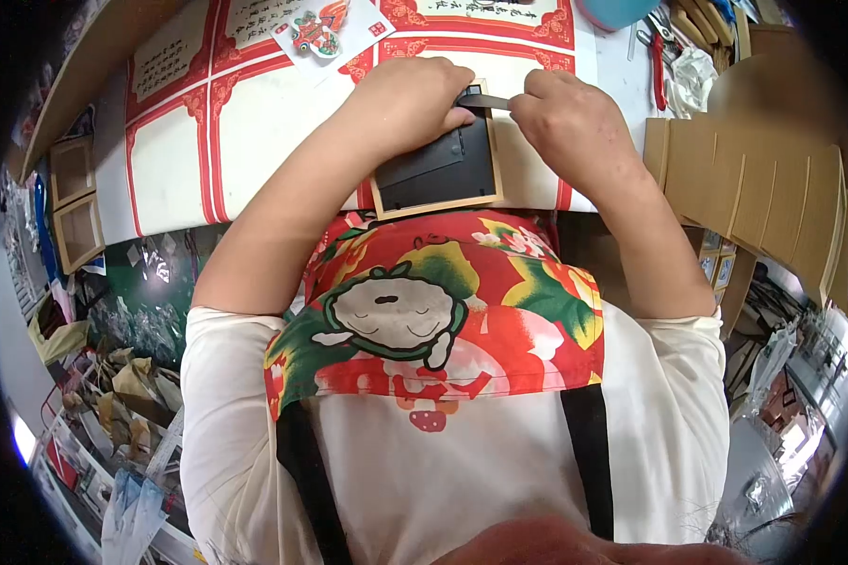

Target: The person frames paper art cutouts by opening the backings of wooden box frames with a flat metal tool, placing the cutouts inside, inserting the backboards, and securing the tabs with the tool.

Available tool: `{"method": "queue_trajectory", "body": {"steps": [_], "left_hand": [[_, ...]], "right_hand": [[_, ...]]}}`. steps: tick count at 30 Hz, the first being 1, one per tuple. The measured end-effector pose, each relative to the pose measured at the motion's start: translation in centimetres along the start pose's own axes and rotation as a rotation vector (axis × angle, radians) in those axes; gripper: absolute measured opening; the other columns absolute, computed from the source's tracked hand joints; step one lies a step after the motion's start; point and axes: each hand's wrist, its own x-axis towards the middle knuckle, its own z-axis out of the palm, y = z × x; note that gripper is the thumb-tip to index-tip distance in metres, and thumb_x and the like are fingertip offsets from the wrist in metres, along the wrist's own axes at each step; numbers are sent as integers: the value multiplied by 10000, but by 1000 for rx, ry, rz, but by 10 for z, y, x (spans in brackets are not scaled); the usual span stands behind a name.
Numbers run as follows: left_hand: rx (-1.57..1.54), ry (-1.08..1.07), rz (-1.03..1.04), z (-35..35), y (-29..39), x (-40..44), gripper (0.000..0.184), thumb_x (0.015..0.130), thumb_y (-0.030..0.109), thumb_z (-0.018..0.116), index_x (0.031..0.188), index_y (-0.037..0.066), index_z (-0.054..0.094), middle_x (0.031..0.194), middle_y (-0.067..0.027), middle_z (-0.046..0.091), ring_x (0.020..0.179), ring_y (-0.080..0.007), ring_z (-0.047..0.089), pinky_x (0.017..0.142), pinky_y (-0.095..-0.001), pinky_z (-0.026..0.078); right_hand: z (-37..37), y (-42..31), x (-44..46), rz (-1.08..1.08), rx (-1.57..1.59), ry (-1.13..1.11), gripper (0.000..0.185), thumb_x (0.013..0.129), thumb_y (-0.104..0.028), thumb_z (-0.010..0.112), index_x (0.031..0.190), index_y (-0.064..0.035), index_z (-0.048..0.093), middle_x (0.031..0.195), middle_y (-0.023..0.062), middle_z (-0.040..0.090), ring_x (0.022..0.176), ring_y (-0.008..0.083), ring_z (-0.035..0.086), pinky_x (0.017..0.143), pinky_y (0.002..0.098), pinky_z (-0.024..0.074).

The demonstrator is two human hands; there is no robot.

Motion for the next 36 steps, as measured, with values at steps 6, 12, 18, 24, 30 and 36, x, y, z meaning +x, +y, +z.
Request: {"method": "queue_trajectory", "body": {"steps": [6, 12, 18, 24, 30, 36], "left_hand": [[62, 17, -14, 0, 3, -3, 272, 867, 208, 627, 1099, 70, 660, 958, -149, 688, 889, -340, 662, 783, -447, 529], [165, 107, 105, 13, -10, -2, 211, 905, 185, 542, 1038, 103, 683, 894, -127, 689, 815, -327, 673, 715, -447, 543], [86, 64, 77, 9, -12, 3, 183, 892, 188, 586, 1003, 85, 689, 876, -135, 681, 816, -332, 666, 729, -444, 536], [-133, 285, 22, -9, -5, -32, 374, 864, 212, 667, 1214, 95, 609, 1110, -147, 648, 953, -325, 642, 812, -408, 523], [-122, 82, -34, -8, 10, -117, 497, 791, 189, 751, 1242, 90, 565, 1380, -126, 517, 1296, -313, 465, 1066, -439, 384], [-261, 45, -133, 14, 28, -139, 501, 757, 176, 785, 1181, 107, 528, 1541, -112, 329, 1443, -331, 264, 1127, -598, 230]], "right_hand": [[-10, -11, 6, -8, -67, -8, 63, 737, -104, 627, 743, -108, 690, 775, 59, 610, 812, 231, 649, 693, 343, 549], [-15, 1, 16, -142, -124, -9, 68, 744, -105, 626, 738, -104, 694, 769, 47, 626, 787, 229, 659, 683, 348, 552], [-16, 36, 49, -145, 40, -122, 155, 802, -163, 612, 682, -66, 627, 716, 111, 620, 693, 314, 624, 634, 424, 506], [-25, 30, 35, -179, 285, -39, 95, 805, -106, 679, 813, -12, 666, 786, 117, 631, 733, 317, 612, 648, 413, 487], [-11, -32, 7, -67, 571, -329, 133, 827, -165, 657, 808, -35, 683, 797, 139, 640, 770, 346, 623, 692, 432, 498], [4, -47, 18, 21, 508, -549, 161, 845, -181, 643, 849, -30, 699, 806, 141, 662, 760, 340, 627, 699, 413, 497]]}}
